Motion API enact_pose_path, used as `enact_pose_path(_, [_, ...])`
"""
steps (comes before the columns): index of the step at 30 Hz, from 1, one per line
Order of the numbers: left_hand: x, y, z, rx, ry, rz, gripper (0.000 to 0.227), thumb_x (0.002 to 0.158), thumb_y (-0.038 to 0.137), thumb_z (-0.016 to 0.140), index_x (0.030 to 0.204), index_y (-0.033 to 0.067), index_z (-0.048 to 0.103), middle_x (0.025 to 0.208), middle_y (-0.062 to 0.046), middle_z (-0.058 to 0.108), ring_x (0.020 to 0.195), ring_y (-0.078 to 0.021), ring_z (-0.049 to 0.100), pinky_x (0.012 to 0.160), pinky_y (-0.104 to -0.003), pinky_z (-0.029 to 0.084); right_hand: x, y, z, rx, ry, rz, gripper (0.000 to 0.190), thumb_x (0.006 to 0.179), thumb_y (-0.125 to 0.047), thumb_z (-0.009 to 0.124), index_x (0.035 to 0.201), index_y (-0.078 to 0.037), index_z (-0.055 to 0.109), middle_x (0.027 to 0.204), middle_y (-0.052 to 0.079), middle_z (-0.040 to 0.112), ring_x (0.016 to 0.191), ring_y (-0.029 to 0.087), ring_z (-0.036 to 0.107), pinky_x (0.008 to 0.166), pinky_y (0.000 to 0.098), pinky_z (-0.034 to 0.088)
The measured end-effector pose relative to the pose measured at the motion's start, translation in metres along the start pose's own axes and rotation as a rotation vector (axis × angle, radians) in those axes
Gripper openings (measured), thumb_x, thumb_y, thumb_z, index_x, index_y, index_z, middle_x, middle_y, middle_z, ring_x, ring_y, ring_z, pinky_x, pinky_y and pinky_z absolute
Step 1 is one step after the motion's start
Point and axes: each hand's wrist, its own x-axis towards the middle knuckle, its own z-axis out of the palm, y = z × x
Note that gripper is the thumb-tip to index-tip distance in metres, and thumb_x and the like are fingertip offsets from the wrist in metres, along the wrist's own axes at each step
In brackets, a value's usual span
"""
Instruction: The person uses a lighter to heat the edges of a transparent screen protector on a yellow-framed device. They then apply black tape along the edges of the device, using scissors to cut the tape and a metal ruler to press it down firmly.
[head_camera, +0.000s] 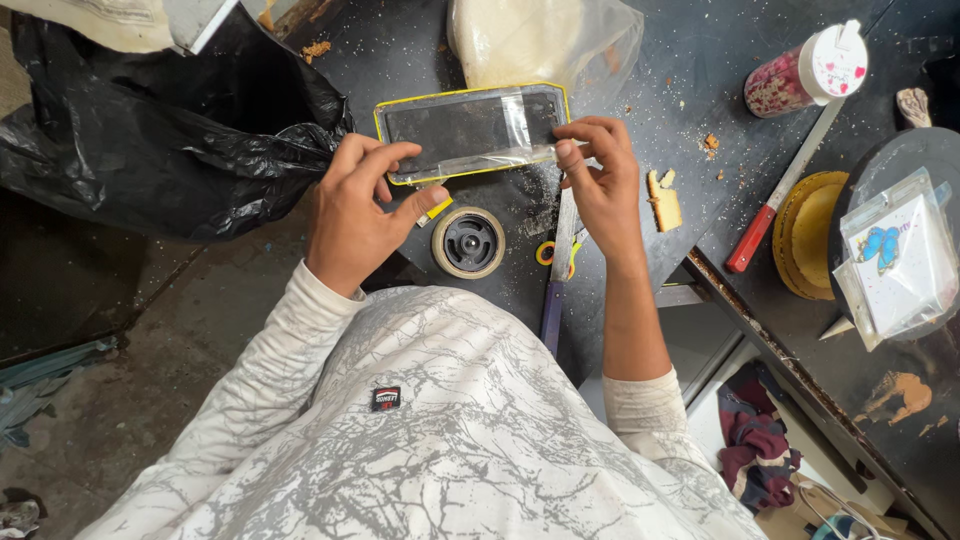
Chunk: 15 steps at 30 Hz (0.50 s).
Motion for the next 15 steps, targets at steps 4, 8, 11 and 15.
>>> enact_pose_path(4, [-0.004,-0.001,0.004,0.020,0.015,-0.017,0.023,0.087,0.014,0.087,0.106,0.0057,0.076,0.100,-0.007,0.058,0.066,-0.0120,0.055,0.059,-0.027,0.049,-0.006,-0.008,0.004,0.013,0.010,0.005,0.027,0.101,-0.014,0.076,0.124,-0.002,0.069,0.128,0.006,0.055,0.096,0.008,0.063,0.071,0.0212,0.060])
enact_pose_path(8, [-0.002,-0.006,0.005,-0.016,0.034,-0.004,0.017,0.088,0.009,0.085,0.101,0.0051,0.075,0.099,-0.006,0.060,0.065,-0.0108,0.055,0.060,-0.027,0.049,-0.013,-0.009,0.005,0.021,0.036,0.012,0.031,0.101,-0.014,0.076,0.128,-0.002,0.066,0.128,0.006,0.054,0.096,0.008,0.065,0.070,0.0217,0.061])
enact_pose_path(11, [-0.001,-0.007,0.004,-0.022,0.026,0.008,0.015,0.088,0.008,0.085,0.099,0.0045,0.075,0.098,-0.005,0.060,0.066,-0.0108,0.055,0.060,-0.026,0.049,-0.017,-0.005,0.007,0.037,0.064,0.015,0.031,0.102,-0.014,0.074,0.128,-0.002,0.065,0.127,0.006,0.055,0.094,0.009,0.065,0.069,0.0226,0.061])
enact_pose_path(15, [0.000,-0.005,0.003,-0.010,0.018,0.006,0.014,0.089,0.008,0.085,0.097,0.0047,0.074,0.097,-0.005,0.060,0.066,-0.0110,0.055,0.060,-0.026,0.049,-0.025,0.003,0.009,0.070,0.113,0.051,0.029,0.103,-0.014,0.071,0.127,0.001,0.064,0.126,0.008,0.056,0.092,0.009,0.067,0.069,0.0237,0.062])
